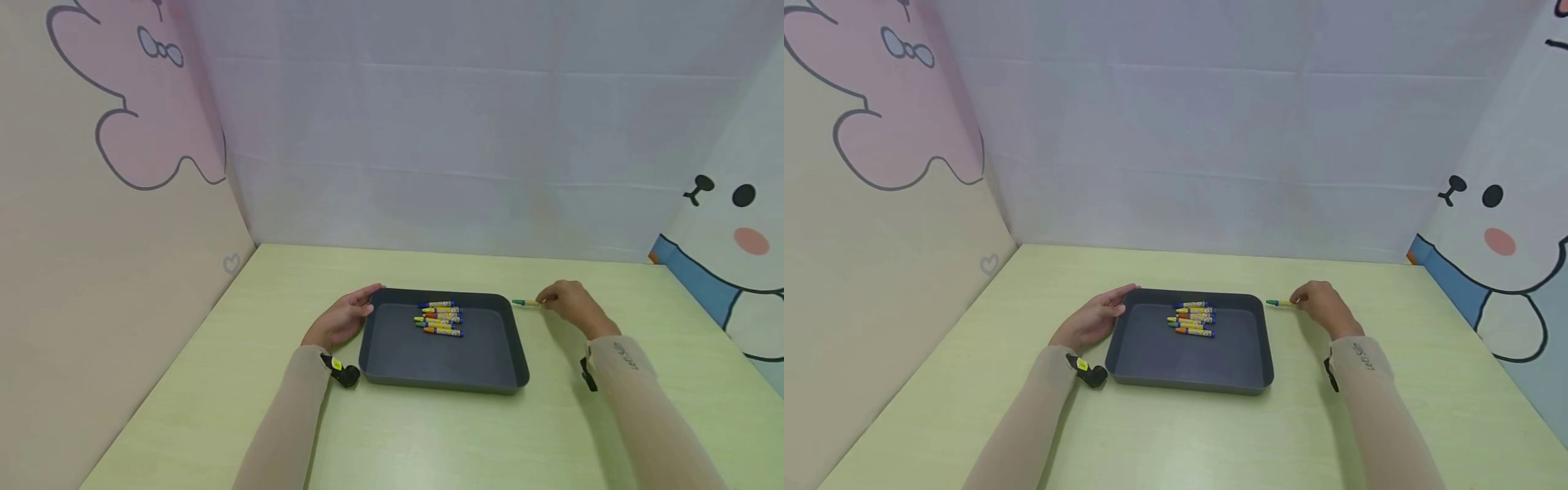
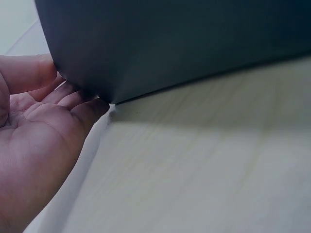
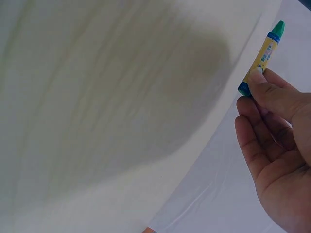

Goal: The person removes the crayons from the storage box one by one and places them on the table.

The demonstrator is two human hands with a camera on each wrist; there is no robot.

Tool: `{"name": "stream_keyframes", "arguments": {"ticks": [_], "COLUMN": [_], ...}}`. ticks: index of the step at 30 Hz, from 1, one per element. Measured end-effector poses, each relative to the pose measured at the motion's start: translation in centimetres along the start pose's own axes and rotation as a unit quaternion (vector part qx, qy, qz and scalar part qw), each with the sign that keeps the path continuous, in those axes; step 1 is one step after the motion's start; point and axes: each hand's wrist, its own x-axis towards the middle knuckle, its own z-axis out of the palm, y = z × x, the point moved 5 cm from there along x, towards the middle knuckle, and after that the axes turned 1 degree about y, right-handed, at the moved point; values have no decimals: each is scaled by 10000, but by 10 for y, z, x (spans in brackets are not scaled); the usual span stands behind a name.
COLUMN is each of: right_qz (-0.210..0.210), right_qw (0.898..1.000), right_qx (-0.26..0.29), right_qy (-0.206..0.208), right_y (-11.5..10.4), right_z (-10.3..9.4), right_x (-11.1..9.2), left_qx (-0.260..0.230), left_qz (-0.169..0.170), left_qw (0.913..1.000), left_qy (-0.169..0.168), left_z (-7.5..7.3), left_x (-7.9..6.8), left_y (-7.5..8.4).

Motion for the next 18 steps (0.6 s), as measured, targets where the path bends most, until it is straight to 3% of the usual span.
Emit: {"name": "stream_keyframes", "arguments": {"ticks": [10, 18], "right_qz": [28, 128], "right_qw": [9997, 9999], "right_qx": [-241, -81], "right_qy": [-68, -68], "right_y": [4, 6], "right_z": [5, 5], "right_x": [1, -2], "left_qx": [0, 8], "left_qz": [-71, -82], "left_qw": [10000, 9999], "left_qy": [34, 58], "left_z": [0, -2], "left_x": [0, 1], "left_y": [-1, -1]}}
